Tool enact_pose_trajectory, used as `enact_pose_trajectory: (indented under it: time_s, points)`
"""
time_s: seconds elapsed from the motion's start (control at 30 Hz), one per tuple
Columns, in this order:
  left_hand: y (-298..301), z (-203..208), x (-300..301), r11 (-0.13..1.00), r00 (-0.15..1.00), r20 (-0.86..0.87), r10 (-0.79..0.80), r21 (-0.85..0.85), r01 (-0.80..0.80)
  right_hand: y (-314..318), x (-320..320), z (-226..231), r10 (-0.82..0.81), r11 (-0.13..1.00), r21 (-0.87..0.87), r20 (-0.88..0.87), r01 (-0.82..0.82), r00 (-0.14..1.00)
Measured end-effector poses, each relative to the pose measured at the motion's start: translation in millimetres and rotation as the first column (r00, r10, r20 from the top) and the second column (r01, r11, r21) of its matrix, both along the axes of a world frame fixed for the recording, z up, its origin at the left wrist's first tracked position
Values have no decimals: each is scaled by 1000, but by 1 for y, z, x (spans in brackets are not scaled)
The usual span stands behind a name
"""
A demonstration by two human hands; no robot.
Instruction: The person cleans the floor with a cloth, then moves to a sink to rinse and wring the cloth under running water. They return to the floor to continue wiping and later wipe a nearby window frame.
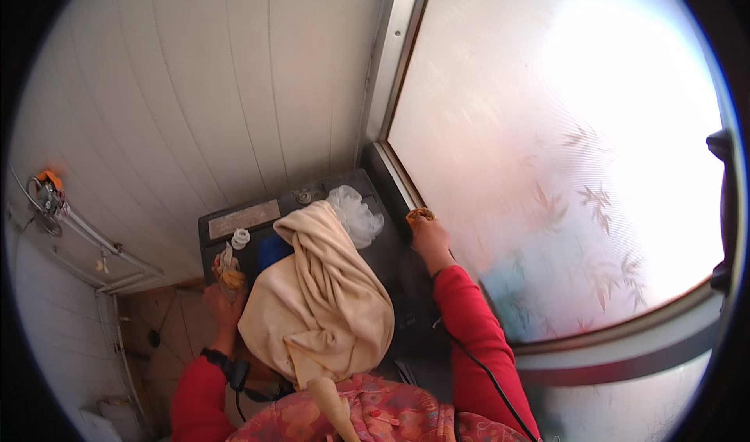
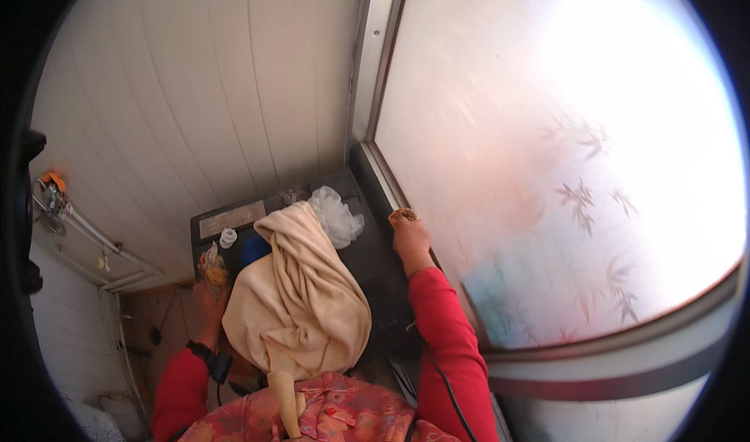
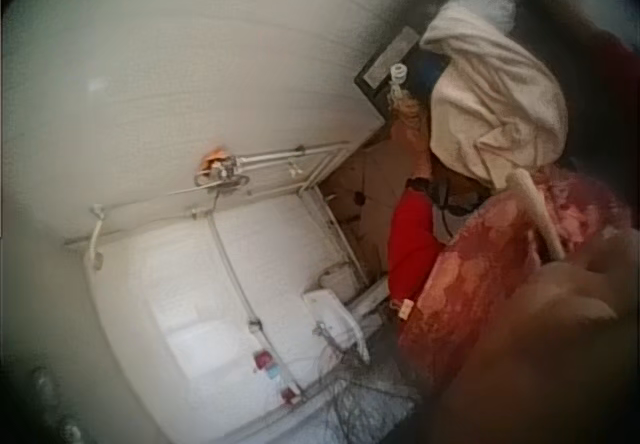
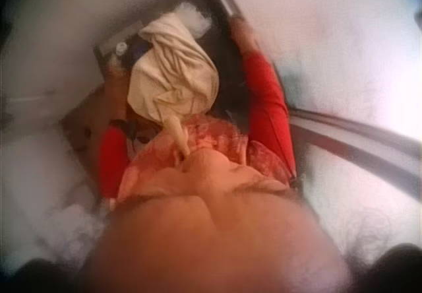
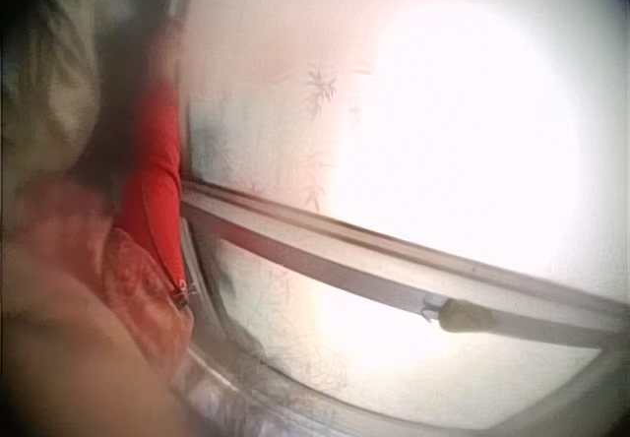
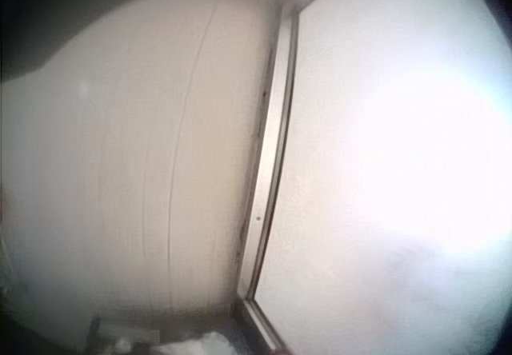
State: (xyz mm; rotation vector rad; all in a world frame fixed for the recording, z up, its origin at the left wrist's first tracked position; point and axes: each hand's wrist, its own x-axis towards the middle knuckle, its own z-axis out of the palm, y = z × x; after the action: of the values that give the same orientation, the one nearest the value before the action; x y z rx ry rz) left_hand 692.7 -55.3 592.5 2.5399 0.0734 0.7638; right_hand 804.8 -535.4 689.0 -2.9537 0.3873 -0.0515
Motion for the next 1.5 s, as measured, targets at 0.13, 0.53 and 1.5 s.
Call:
enact_pose_trajectory:
  time_s: [0.13,0.53,1.5]
  points:
    - [3,-19,-2,1000,995,99,-16,11,15,9,91,-2,118,992,-49,-34,-120,992]
    - [9,-10,-22,999,989,-142,38,-27,-43,48,273,-10,120,993,-28,112,-117,986]
    - [-1,5,4,1000,1000,-8,-8,-6,8,-35,-272,-4,-276,954,-90,95,284,957]
